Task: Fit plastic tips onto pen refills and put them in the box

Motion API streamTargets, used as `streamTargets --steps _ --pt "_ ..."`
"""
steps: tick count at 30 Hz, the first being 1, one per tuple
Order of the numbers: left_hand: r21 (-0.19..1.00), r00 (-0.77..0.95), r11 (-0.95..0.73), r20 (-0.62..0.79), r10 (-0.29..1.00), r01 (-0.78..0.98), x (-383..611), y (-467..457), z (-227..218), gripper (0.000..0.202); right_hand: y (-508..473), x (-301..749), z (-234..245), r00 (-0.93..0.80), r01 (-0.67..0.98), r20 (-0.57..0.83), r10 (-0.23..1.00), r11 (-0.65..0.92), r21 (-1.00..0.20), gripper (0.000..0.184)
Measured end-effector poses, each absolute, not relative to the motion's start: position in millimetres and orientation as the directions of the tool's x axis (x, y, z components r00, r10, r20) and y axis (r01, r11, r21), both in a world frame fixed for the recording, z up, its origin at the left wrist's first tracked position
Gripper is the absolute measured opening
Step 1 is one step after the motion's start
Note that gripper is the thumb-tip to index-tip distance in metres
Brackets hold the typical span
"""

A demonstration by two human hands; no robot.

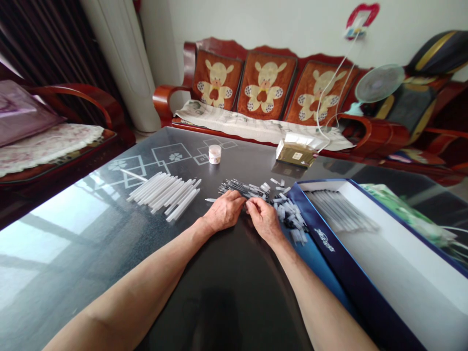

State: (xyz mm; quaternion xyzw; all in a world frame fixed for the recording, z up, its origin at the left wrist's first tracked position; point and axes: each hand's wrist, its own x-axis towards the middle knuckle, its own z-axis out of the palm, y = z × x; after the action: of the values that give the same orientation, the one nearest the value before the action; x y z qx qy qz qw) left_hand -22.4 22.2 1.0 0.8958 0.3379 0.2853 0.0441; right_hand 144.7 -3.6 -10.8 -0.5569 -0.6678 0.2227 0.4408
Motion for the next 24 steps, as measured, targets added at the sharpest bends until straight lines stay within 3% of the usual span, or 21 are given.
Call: streamTargets --steps 7,14,20,24 --pt "0.242 0.622 -0.786 0.499 0.603 0.569 -22.5 23.4 -1.1 0.026 -5.8 137.4 0.1 0.065 0.649 0.349 0.935 0.226 -0.726 0.038" --pt "0.242 0.62 -0.793 0.512 0.594 0.559 -21.8 23.5 -1.3 0.025 -9.2 138.8 -2.6 -0.011 0.572 0.38 0.925 0.318 -0.757 0.018" --pt "0.251 0.629 -0.811 0.526 0.572 0.528 -22.2 22.8 0.7 0.024 -7.3 138.4 -1.5 0.012 0.647 0.431 0.902 0.321 -0.692 0.038" --pt "0.239 0.623 -0.807 0.531 0.575 0.541 -22.6 22.5 -0.3 0.025 -10.1 138.2 0.6 0.035 0.582 0.401 0.916 0.307 -0.753 0.025"
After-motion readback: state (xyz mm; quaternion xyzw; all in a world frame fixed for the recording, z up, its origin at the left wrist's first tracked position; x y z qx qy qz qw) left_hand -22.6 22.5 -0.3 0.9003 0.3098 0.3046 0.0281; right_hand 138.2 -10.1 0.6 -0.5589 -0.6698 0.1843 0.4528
